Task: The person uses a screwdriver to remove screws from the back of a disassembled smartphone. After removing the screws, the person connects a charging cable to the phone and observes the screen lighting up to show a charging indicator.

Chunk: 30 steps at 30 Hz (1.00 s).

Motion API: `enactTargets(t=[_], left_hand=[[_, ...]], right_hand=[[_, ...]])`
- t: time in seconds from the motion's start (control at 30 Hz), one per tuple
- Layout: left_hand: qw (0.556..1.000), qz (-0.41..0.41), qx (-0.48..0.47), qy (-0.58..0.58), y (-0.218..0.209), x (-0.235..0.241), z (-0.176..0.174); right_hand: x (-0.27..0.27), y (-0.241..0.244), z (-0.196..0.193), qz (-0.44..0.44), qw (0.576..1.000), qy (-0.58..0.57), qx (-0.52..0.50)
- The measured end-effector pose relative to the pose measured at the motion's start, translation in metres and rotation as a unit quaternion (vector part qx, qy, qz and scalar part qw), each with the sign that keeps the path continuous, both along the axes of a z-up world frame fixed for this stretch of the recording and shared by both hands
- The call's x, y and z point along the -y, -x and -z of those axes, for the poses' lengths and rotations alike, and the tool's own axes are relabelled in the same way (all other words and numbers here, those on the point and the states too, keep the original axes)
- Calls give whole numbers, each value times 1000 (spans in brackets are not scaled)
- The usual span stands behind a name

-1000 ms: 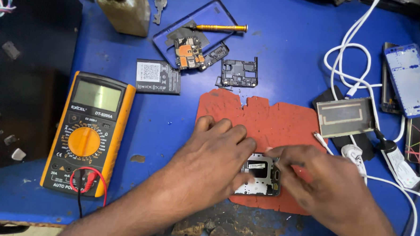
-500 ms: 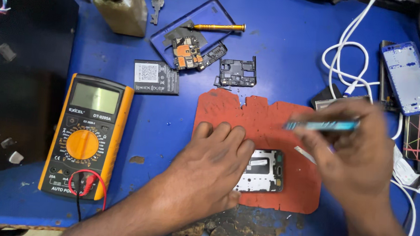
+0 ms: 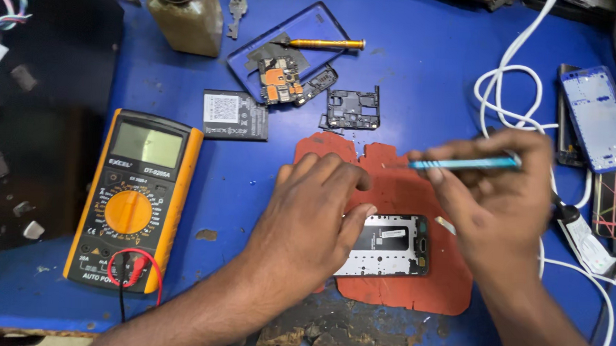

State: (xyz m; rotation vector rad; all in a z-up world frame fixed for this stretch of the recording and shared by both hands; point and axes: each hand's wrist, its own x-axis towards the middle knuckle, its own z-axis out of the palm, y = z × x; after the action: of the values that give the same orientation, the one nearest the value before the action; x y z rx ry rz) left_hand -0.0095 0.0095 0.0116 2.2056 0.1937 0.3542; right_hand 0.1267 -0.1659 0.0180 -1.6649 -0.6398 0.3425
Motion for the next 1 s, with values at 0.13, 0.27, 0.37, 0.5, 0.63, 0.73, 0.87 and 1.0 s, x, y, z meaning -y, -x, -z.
enactTargets(t=[0.13,0.27,0.37,0.5,0.63,0.73,0.87,1.0], left_hand=[[999,22,42,-2,1,2,2],[997,40,70,-5,1,5,2],[996,42,77,-19,0,5,1],[995,42,86,-21,0,6,1],[995,48,85,-27,0,6,1],[996,60,68,-24,0,8,2],[990,126,40,-45,1,9,2],[973,161,32,-164,3,11,2]], right_hand=[[17,22,-10,17,1000,-11,10],[31,30,-8,-10,999,-35,0],[33,32,-6,-11,999,-33,1],[33,38,-7,-15,999,-28,37],[35,44,-9,12,992,59,115],[38,46,-6,31,980,88,175],[48,45,-3,-24,995,26,98],[70,45,0,-101,989,35,103]])
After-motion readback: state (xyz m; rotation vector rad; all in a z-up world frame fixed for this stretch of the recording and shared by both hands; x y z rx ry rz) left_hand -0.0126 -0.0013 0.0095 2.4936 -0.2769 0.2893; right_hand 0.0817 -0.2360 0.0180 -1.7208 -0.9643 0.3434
